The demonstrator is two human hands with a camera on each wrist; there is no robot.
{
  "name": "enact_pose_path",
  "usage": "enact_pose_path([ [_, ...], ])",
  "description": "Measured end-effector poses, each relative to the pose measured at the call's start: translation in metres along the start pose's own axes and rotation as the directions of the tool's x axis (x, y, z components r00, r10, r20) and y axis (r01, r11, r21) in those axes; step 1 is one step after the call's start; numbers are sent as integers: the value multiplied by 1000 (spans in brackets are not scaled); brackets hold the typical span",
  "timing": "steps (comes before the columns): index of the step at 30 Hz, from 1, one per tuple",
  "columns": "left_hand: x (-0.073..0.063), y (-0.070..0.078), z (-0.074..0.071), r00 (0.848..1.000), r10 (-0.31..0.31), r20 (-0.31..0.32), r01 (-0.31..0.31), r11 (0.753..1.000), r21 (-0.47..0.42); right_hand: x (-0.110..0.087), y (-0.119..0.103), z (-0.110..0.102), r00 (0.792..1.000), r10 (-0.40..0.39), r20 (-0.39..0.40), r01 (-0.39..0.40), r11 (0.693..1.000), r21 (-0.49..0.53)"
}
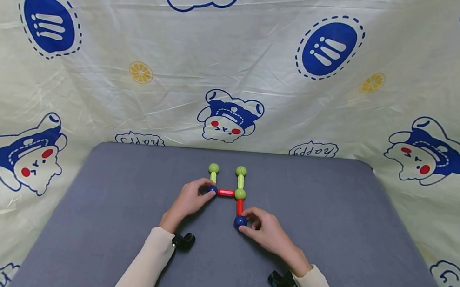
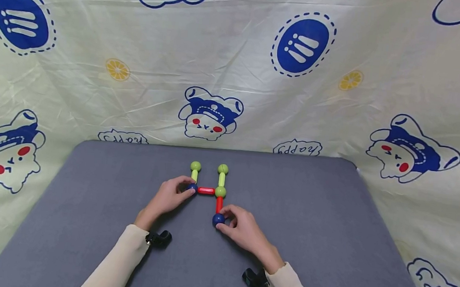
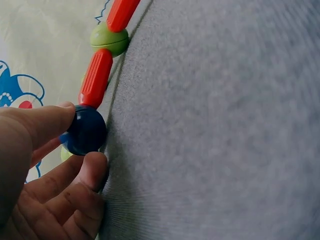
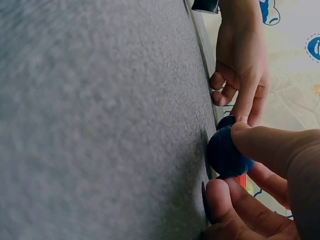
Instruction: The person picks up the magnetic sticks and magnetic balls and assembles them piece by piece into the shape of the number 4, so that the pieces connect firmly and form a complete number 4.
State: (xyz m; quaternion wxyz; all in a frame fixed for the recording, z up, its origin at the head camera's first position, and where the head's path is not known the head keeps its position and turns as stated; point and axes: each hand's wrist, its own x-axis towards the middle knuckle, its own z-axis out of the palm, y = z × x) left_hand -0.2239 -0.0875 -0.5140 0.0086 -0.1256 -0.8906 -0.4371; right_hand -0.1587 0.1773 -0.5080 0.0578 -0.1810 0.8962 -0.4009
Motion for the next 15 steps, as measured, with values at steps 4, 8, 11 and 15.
enact_pose_path([
  [4, 2, 0, 1, 1000, -10, 16, 10, 1000, 4, 2, 1, -3, 1000, 7, 10, -7, 1000, -4],
  [8, 0, -1, -4, 999, -10, 43, 9, 1000, 8, 2, 4, -6, 1000, 1, 28, -1, 1000, 5],
  [11, -4, -3, -12, 999, 2, 48, -3, 1000, 23, 1, 6, -10, 999, -12, 31, 12, 1000, 13],
  [15, -13, -7, -29, 999, 15, 51, -17, 998, 53, 1, 10, -23, 999, -34, 6, 34, 999, -38],
])
